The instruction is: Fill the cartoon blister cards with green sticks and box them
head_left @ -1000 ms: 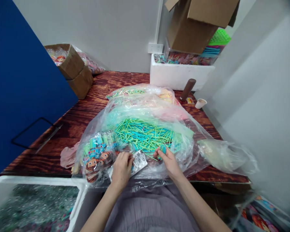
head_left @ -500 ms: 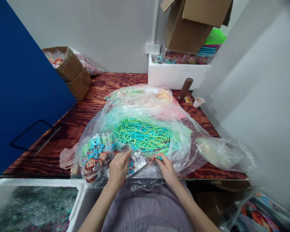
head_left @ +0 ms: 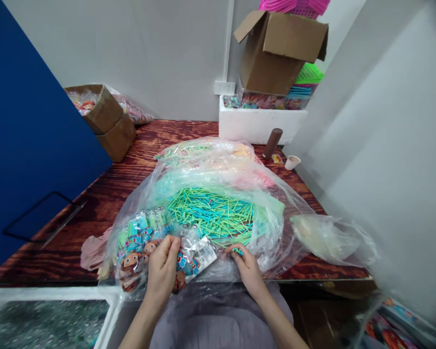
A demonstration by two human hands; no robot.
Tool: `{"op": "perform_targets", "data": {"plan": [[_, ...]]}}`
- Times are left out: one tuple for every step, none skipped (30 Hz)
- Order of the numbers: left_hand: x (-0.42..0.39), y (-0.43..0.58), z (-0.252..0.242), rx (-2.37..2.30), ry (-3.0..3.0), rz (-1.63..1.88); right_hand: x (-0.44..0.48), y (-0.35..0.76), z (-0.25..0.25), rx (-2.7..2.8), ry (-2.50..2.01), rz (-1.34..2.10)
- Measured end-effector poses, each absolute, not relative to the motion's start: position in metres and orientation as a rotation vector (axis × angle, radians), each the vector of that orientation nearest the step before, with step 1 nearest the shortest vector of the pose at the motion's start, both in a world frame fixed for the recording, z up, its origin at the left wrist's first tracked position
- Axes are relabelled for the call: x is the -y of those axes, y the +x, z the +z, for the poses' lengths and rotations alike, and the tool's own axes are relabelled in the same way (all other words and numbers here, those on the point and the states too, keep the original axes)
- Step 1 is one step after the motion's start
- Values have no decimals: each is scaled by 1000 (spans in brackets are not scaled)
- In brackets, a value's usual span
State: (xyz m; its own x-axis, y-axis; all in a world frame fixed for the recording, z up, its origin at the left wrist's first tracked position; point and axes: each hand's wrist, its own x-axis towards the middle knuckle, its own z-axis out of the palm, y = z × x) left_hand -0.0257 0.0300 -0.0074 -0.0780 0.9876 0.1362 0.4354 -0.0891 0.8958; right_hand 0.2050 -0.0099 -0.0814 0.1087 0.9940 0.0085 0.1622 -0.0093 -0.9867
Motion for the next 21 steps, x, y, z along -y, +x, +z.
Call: {"op": "perform_targets", "data": {"plan": [[-28, -25, -10, -1535, 1570, 1118, 10, 205, -83, 1243, -1377, 1044], [-27, -24, -12, -1505, 1560, 1101, 10, 205, -84, 1244, -1378, 1038], [-26, -23, -14, -1474, 1546, 1078, 10, 205, -86, 1248, -1381, 1029], [-25, -23, -15, -1447, 1529, 1050, 10, 205, -87, 1258, -1385, 1021], [-25, -23, -16, -1422, 1515, 1021, 11, 204, -88, 1269, -1390, 1009], [-25, -24, -17, -1400, 1505, 991, 11, 204, -89, 1281, -1395, 998], [-26, -25, -18, -1384, 1498, 965, 11, 204, -90, 1297, -1397, 988], [-26, -26, -18, -1373, 1490, 943, 11, 203, -90, 1314, -1399, 980], [-26, -27, -18, -1367, 1480, 930, 12, 203, -90, 1331, -1398, 973], [-27, -28, -18, -1367, 1468, 926, 12, 203, -90, 1347, -1395, 965], [-26, -29, -18, -1372, 1450, 932, 12, 202, -89, 1362, -1390, 959], [-26, -29, -18, -1376, 1430, 949, 12, 202, -89, 1376, -1385, 951], [-26, -29, -17, -1375, 1414, 976, 13, 202, -89, 1386, -1382, 942], [-26, -29, -16, -1365, 1403, 1005, 13, 202, -89, 1394, -1381, 935], [-25, -28, -15, -1352, 1396, 1032, 13, 202, -89, 1400, -1381, 929], [-25, -28, -14, -1339, 1392, 1050, 13, 202, -89, 1404, -1384, 924], [-25, -27, -14, -1333, 1391, 1056, 13, 202, -90, 1408, -1388, 917], [-25, -26, -13, -1341, 1391, 1052, 12, 202, -91, 1414, -1391, 910], [-25, -26, -13, -1360, 1389, 1044, 12, 202, -91, 1421, -1394, 904], [-24, -25, -13, -1384, 1387, 1039, 12, 202, -92, 1429, -1398, 894], [-24, -24, -13, -1408, 1388, 1036, 11, 202, -93, 1436, -1402, 884]]}}
